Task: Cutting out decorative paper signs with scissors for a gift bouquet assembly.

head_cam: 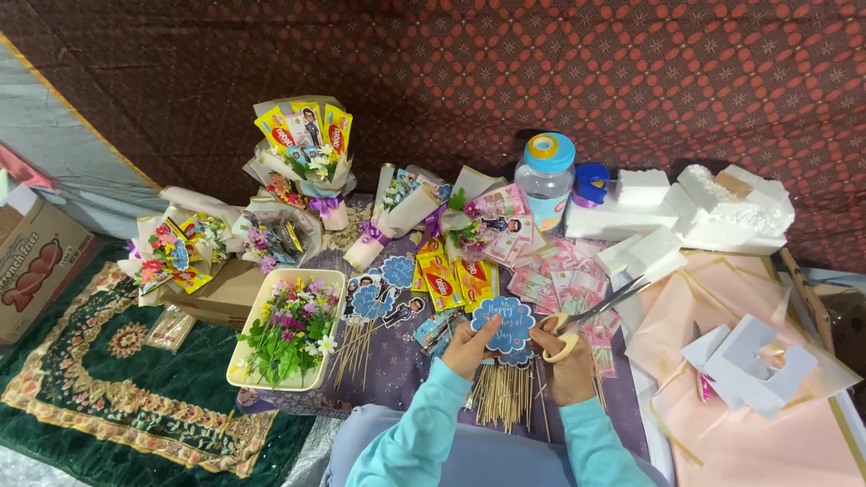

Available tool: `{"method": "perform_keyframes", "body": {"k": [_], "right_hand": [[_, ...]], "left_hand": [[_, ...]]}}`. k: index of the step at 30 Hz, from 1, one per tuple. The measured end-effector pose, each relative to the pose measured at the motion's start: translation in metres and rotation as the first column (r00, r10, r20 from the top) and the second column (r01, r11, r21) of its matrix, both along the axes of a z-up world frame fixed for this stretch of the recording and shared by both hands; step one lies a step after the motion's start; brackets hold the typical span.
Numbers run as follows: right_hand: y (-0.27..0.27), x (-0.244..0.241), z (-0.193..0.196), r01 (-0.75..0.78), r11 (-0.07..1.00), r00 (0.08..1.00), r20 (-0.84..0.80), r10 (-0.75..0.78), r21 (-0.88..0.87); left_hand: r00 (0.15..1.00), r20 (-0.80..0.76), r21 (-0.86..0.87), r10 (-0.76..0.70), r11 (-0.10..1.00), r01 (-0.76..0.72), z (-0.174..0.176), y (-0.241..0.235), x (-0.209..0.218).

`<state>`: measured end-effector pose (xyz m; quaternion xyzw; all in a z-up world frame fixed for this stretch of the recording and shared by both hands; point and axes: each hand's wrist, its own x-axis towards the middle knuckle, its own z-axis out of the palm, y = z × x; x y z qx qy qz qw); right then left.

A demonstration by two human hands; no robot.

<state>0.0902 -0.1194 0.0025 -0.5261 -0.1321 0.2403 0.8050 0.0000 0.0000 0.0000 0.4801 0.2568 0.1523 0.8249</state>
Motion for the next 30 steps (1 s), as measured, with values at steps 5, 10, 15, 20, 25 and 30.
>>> {"method": "perform_keyframes", "body": {"k": [5,10,15,20,25,30], "right_hand": [[0.001,0.004,-0.009,0.037,0.996,0.996,-0.083,-0.030,0.076],[-0.001,0.010,-0.013,0.033,0.984,0.976,-0.219,0.006,0.174],[-0.002,0.010,-0.011,0.032,0.989,0.964,-0.266,0.007,0.142],[-0.001,0.010,-0.014,0.044,0.991,0.955,-0.298,-0.004,0.127],[0.000,0.013,-0.013,0.067,0.988,0.942,-0.336,-0.016,0.143],[-0.001,0.011,-0.003,0.102,0.992,0.946,-0.316,-0.072,0.079]], "left_hand": [[0.957,-0.262,-0.128,0.124,0.978,-0.162,-0.002,0.003,0.003],[0.993,0.101,0.087,-0.067,0.994,0.058,0.005,0.010,-0.004],[0.998,0.061,-0.047,0.010,0.999,-0.007,-0.014,0.018,-0.003],[0.990,0.122,-0.101,0.071,0.993,-0.058,-0.020,0.019,-0.001],[0.991,0.094,-0.176,0.098,0.981,-0.081,-0.033,0.022,0.002],[0.992,0.103,-0.081,0.072,0.995,-0.064,-0.039,0.026,0.004]]}}
